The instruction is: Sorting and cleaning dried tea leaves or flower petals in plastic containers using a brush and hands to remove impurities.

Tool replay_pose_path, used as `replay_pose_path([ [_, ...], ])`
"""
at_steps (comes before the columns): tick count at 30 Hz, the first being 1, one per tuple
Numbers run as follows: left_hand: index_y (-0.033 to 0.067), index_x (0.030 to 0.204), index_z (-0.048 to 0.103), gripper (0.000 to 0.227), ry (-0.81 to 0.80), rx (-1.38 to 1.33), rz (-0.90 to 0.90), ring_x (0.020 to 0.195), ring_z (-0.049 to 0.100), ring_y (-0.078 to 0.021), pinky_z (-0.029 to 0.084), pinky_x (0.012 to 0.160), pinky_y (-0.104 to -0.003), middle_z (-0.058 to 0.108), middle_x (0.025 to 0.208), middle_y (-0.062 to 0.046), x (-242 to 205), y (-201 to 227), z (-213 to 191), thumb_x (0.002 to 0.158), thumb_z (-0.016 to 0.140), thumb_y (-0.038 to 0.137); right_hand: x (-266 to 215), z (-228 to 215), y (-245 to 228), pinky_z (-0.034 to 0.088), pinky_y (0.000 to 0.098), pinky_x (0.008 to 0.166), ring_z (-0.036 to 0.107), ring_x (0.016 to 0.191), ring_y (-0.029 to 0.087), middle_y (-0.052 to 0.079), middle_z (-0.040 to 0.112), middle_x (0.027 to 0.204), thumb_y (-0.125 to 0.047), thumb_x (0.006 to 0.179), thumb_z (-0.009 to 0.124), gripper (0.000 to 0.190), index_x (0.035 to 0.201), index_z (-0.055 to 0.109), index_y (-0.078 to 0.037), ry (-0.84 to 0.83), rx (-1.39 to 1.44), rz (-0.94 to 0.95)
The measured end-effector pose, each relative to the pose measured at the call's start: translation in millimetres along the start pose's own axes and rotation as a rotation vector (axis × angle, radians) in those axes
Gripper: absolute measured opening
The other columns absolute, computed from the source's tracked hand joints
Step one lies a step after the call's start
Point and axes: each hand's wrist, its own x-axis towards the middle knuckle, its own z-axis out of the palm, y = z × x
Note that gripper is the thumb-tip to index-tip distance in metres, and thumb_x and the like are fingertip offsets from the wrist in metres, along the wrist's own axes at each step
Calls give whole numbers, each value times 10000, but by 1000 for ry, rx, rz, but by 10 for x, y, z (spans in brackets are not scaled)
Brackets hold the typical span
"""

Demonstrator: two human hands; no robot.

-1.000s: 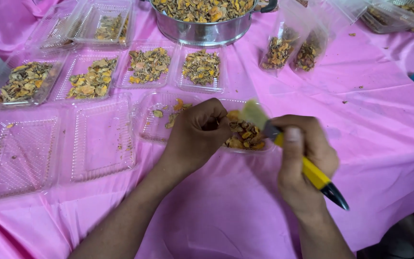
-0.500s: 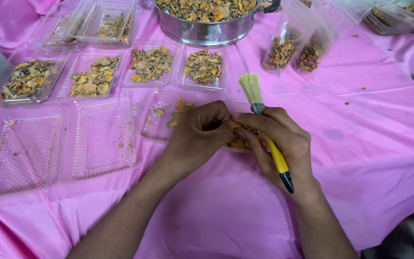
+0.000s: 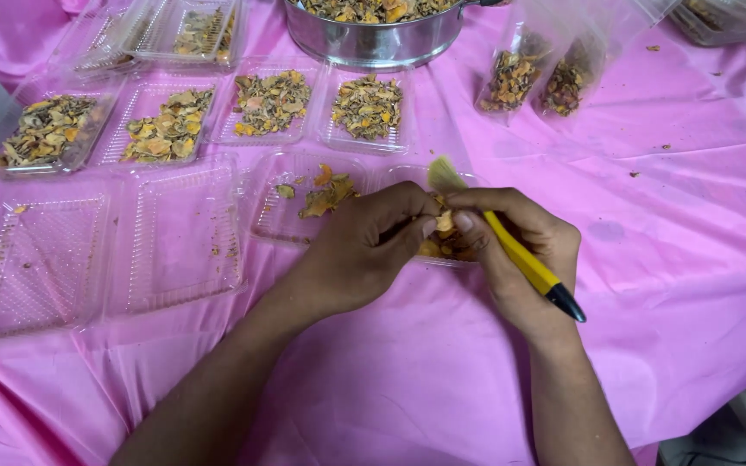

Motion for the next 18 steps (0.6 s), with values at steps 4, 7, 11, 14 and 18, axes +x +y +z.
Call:
replay_pose_path([
  [4, 127, 896, 616, 150, 103, 57, -51, 666, 440, -69, 359, 595, -259, 518, 725, 57, 28, -18, -26, 1024, 549, 167, -78, -59, 4, 596, 273, 801, 719, 888, 231, 189, 692, 1160, -105, 973, 646, 253, 1171, 596, 45, 121, 163, -104],
  [7, 95, 910, 620, 134, 118, -5, -16, 726, 494, -68, 404, 634, -247, 559, 780, 41, 25, -68, -35, 1019, 542, 88, -133, -128, 35, 611, 266, 671, 721, 688, 238, 203, 677, 1015, -62, 937, 664, 242, 1123, 570, 62, 81, 317, -78],
  [11, 114, 914, 648, 142, 145, 50, -34, 644, 443, -49, 353, 573, -246, 519, 697, 71, 28, -49, -55, 1018, 554, 131, -46, -154, 23, 590, 243, 667, 700, 670, 187, 167, 709, 805, -20, 970, 621, 135, 1071, 636, 69, 56, 176, -28],
  [14, 122, 866, 620, 152, 156, 66, -45, 636, 434, -51, 356, 567, -251, 524, 692, 67, 15, 14, -44, 1000, 549, 113, -111, -214, 95, 432, 163, 646, 571, 654, 77, 93, 674, 830, -127, 952, 662, 213, 1076, 639, 45, 161, 124, -147],
  [18, 101, 939, 692, 162, 158, 4, -29, 638, 484, -34, 397, 558, -227, 602, 730, 57, 21, 17, -54, 967, 541, 50, -74, -140, 30, 610, 261, 720, 744, 736, 223, 186, 719, 947, -54, 959, 631, 176, 1092, 620, 61, -21, 176, -87],
])
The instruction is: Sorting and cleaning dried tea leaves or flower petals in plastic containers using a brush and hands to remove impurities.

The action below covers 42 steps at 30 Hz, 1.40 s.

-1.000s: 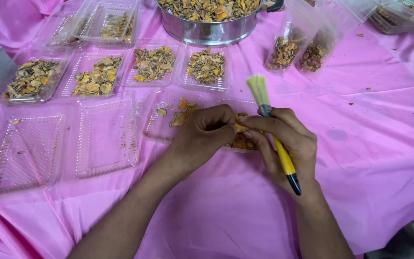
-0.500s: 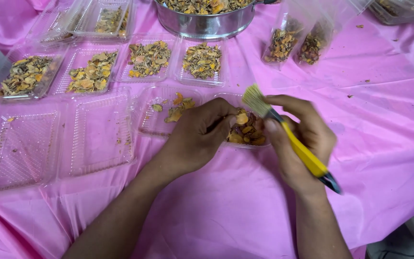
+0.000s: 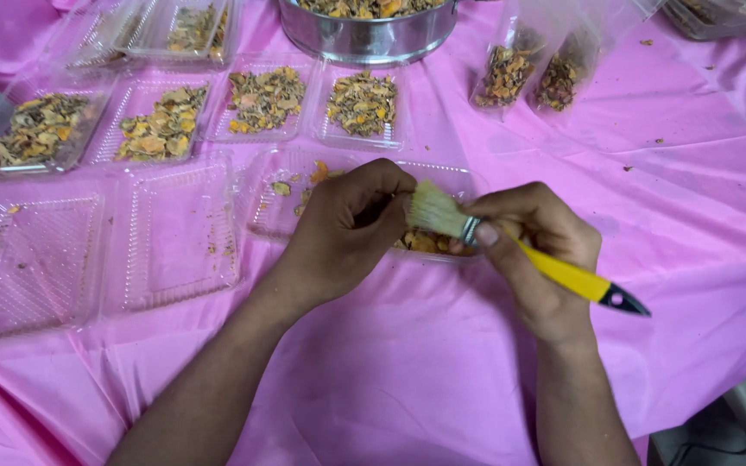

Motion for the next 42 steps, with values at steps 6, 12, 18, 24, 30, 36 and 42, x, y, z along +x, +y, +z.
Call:
replay_pose_path([
  [6, 152, 844, 598, 164, 176, 186, -222, 546, 389, -49, 295, 499, -244, 544, 655, 40, 70, -9, -179, 908, 630, 4, 349, -96, 70, 648, 280, 819, 756, 828, 214, 146, 704, 1050, -70, 1048, 581, 108, 1104, 633, 6, -20, -90, 148],
  [12, 38, 940, 508, 74, 154, 653, -373, 816, 552, -299, 428, 618, -482, 582, 912, -166, 105, -191, -238, 1010, 487, 52, 707, 6, 310, 414, 295, 720, 548, 832, 215, 70, 466, 942, -77, 769, 802, 408, 1173, 757, -50, -570, -624, -63],
  [18, 15, 1011, 532, 150, 64, 716, -200, 933, 649, -447, 537, 795, -531, 586, 906, -191, 44, -274, -203, 969, 439, 125, 795, 72, 506, 516, 509, 919, 622, 1012, 469, 201, 638, 1001, -37, 769, 748, 192, 959, 773, -38, -700, -770, -18],
  [24, 23, 1016, 526, 131, 88, 725, -186, 976, 653, -434, 555, 826, -527, 571, 922, -187, 30, -308, -191, 979, 435, 111, 722, -78, 290, 508, 547, 887, 614, 1051, 499, 266, 633, 1011, -49, 785, 770, 202, 984, 755, -18, -573, -791, -166],
  [30, 21, 985, 538, 148, 92, 740, -167, 926, 659, -438, 559, 774, -539, 578, 888, -185, 30, -344, -141, 973, 446, 135, 666, -58, 341, 528, 475, 879, 611, 1030, 402, 130, 604, 935, -185, 779, 812, 194, 920, 743, -70, -704, -814, -55],
  [36, 13, 987, 547, 145, 49, 728, -163, 965, 656, -439, 566, 790, -527, 590, 917, -215, 11, -302, -123, 975, 477, 140, 699, -24, 392, 526, 438, 860, 609, 974, 356, 81, 555, 870, -188, 785, 816, 116, 859, 770, -111, -704, -801, 21],
  [42, -127, 969, 517, 172, 20, 545, -191, 840, 573, -549, 489, 756, -599, 532, 855, -375, 16, 22, -110, 983, 423, 16, 633, -178, 525, 527, 475, 871, 622, 1030, 419, 162, 584, 1017, -122, 829, 767, 132, 931, 732, -45, -602, -772, -82],
])
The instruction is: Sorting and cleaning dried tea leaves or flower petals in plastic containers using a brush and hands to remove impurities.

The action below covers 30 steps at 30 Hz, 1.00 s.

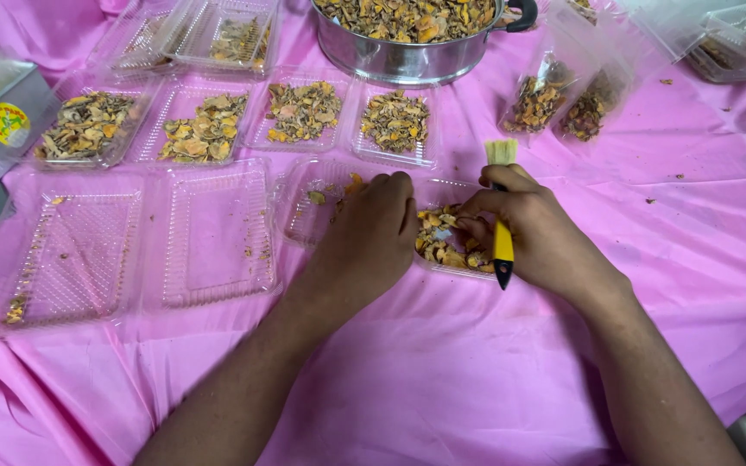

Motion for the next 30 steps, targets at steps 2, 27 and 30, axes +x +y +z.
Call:
replay_pose_path([
  [2, 66, 994, 549, 191, -74, -15, 43, 975, 687, -389, 550, 789, -508, 621, 897, -143, 43, -85, 67, 987, 459, 235, -51, -23, -8, 535, 483, 871, 624, 1078, 407, 161, 597, 1079, -135, 840, 765, 164, 984, 732, -65, 86, -15, -38],
  [27, -65, 1066, 684, 276, 602, 703, 1234, 698, 532, -203, 499, 720, -270, 583, 884, -145, -27, 37, 157, 891, 510, -190, -134, -219, -789, 438, 257, 762, 431, 761, 86, -6, 410, 737, -46, 982, 669, 213, 773, 673, -5, 514, 712, 207],
  [30, -43, 1067, 707, 218, 586, 653, 1268, 725, 553, -206, 491, 717, -284, 614, 931, -140, -59, 28, 224, 927, 567, -135, -140, -164, -814, 433, 239, 715, 444, 711, 78, -12, 410, 724, -29, 920, 724, 171, 755, 691, 4, 477, 879, 202],
])
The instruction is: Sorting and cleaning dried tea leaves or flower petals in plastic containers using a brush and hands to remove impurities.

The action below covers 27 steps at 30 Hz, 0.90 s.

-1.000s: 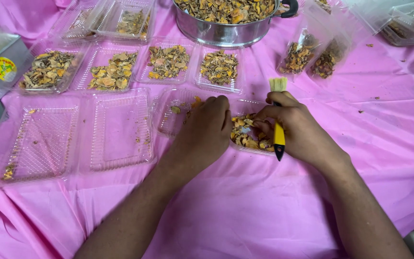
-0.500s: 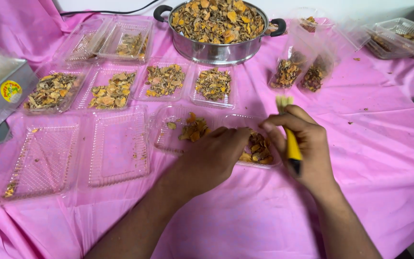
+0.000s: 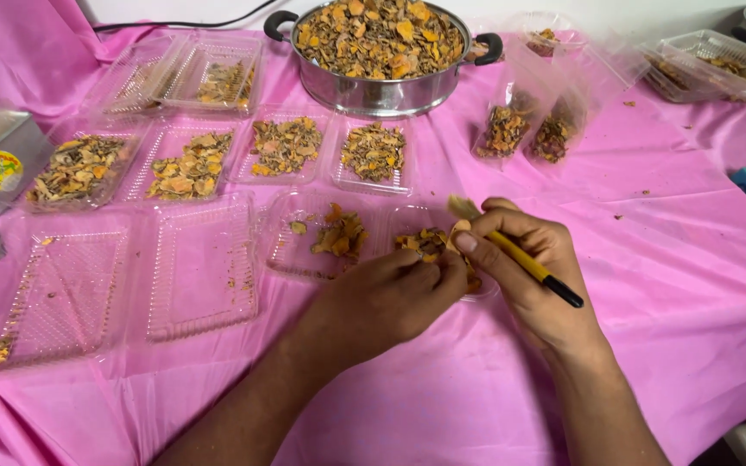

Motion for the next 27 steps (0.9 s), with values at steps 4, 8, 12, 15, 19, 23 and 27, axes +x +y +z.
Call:
replay_pose_path([
  [4, 84, 1241, 609, 224, -60, -798, -717, 720, 631, -243, 526, 730, -357, 630, 833, -96, 37, 79, 11, 1019, 580, 68, 70, -58, 72, 429, 254, 952, 481, 951, 113, -11, 434, 734, -31, 907, 728, 164, 754, 673, -9, 29, -67, -79],
  [8, 113, 999, 647, 52, -8, -1230, -1247, 517, 477, -96, 404, 502, -247, 566, 591, -14, -39, -22, 64, 988, 601, 91, 44, -178, 232, 410, 322, 1019, 487, 1019, 175, 23, 434, 736, -33, 888, 734, 133, 763, 698, -7, -49, -183, -159],
  [12, 71, 934, 654, 80, -35, -1412, -1249, 563, 441, -59, 363, 510, -210, 526, 610, 17, -126, -46, 141, 976, 586, 80, 67, -73, 45, 442, 376, 1017, 517, 1056, 184, 64, 519, 815, -31, 878, 749, 69, 817, 724, -13, -96, -262, -214],
  [15, 48, 920, 653, 85, -60, -1495, -1262, 588, 434, -59, 356, 526, -211, 526, 631, 20, -148, -60, 149, 958, 581, 74, 80, -139, 92, 484, 321, 861, 527, 883, 157, 75, 514, 800, -10, 871, 746, 64, 809, 740, -27, -147, -239, -235],
  [19, 74, 792, 616, 91, -119, -1507, -1326, 580, 412, -44, 334, 531, -173, 464, 590, 57, -164, -50, 140, 873, 603, 35, 48, -161, 175, 496, 317, 741, 568, 745, 163, 81, 552, 766, -19, 878, 746, 32, 846, 750, -17, -192, -282, -253],
  [23, 92, 736, 590, 91, -92, -1399, -1422, 538, 410, -34, 305, 491, -175, 441, 560, 69, -80, -42, 148, 772, 622, 14, -24, -136, 22, 473, 345, 695, 566, 714, 229, 128, 580, 822, -114, 964, 638, 183, 1096, 745, -47, -109, -471, -271],
  [27, 182, 665, 440, 240, -256, -1146, -1538, 621, 333, -45, 272, 546, -258, 380, 613, 94, -6, -101, 56, 764, 553, -5, -219, -20, 29, 597, 434, 1141, 599, 1393, 421, 275, 577, 1331, -65, 1047, 461, 286, 1283, 464, 95, 76, -99, -281],
])
